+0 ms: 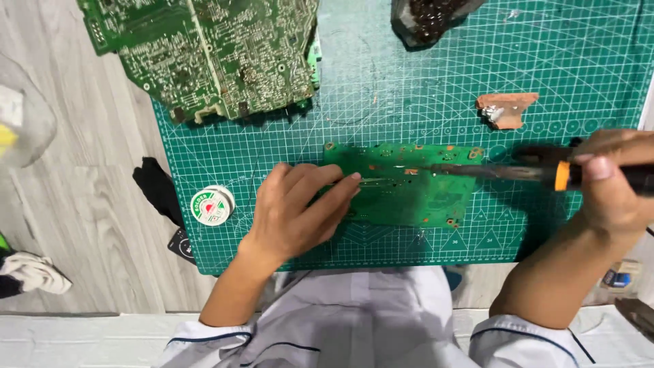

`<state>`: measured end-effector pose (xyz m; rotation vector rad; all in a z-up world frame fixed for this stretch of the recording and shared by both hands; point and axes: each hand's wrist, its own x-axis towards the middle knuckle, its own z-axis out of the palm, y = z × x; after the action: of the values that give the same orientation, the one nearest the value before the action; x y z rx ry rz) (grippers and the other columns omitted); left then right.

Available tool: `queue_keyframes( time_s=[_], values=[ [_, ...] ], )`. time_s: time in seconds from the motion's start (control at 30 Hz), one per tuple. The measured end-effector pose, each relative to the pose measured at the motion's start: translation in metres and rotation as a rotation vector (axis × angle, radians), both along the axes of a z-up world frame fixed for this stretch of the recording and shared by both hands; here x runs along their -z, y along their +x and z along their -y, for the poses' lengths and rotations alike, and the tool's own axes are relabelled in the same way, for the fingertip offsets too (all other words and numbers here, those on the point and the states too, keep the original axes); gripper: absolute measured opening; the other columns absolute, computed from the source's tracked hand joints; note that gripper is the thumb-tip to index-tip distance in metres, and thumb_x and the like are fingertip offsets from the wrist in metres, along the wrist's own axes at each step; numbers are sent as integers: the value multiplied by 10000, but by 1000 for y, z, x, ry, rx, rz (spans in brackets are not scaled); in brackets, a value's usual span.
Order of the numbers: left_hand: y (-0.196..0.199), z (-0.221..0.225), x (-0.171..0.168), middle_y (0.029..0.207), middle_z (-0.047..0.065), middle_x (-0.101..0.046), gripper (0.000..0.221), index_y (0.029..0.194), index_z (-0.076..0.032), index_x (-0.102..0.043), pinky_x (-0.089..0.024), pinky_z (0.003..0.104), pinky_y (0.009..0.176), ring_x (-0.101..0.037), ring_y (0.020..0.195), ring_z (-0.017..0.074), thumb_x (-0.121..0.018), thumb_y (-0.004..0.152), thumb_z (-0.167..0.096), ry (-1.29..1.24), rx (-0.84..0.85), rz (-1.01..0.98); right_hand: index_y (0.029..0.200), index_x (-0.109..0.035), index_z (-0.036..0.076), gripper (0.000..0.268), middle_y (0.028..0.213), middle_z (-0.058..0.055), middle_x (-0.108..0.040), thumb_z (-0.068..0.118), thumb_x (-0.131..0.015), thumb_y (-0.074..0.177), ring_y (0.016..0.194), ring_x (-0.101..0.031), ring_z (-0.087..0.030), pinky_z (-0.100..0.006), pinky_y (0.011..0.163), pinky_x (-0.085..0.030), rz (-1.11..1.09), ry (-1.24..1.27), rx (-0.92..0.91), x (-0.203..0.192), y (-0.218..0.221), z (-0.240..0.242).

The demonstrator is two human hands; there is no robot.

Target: Soldering components onto a circuit board using a soldering iron and solder wire

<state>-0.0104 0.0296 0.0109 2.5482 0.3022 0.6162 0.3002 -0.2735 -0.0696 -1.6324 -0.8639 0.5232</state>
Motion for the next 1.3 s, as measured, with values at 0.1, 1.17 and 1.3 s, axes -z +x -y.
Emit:
queue_keyframes(
  time_s=[0.1, 1.17, 1.3],
  values=[
    [5, -1, 2, 985, 51, -653, 213, 1011, -49, -740, -380, 326, 632, -567, 734, 185, -824, 819, -8, -6, 15, 86, 965, -472, 60, 96, 936, -103, -542, 95, -556, 994, 789, -525, -187, -274, 800, -471, -102, 62, 36, 22, 14, 4],
    [4, 10, 10, 1005, 20, -648, 214, 1088, -104, -717, -393, 325, 751, -584, 800, 169, -784, 885, -106, 76, -46, 5, 960, -492, 79, 150, 901, -99, -577, 192, -568, 1021, 591, -512, -187, -260, 514, -443, -240, 217, 385, -1, -37, -16],
    [10, 9, 2, 1030, 28, -637, 207, 1109, -90, -707, -368, 317, 742, -539, 775, 166, -757, 909, -78, 122, 0, 3, 935, -497, 79, 154, 891, -86, -562, 202, -538, 1019, 586, -492, -180, -255, 494, -427, -269, 205, 439, 1, -48, -15]
  ],
)
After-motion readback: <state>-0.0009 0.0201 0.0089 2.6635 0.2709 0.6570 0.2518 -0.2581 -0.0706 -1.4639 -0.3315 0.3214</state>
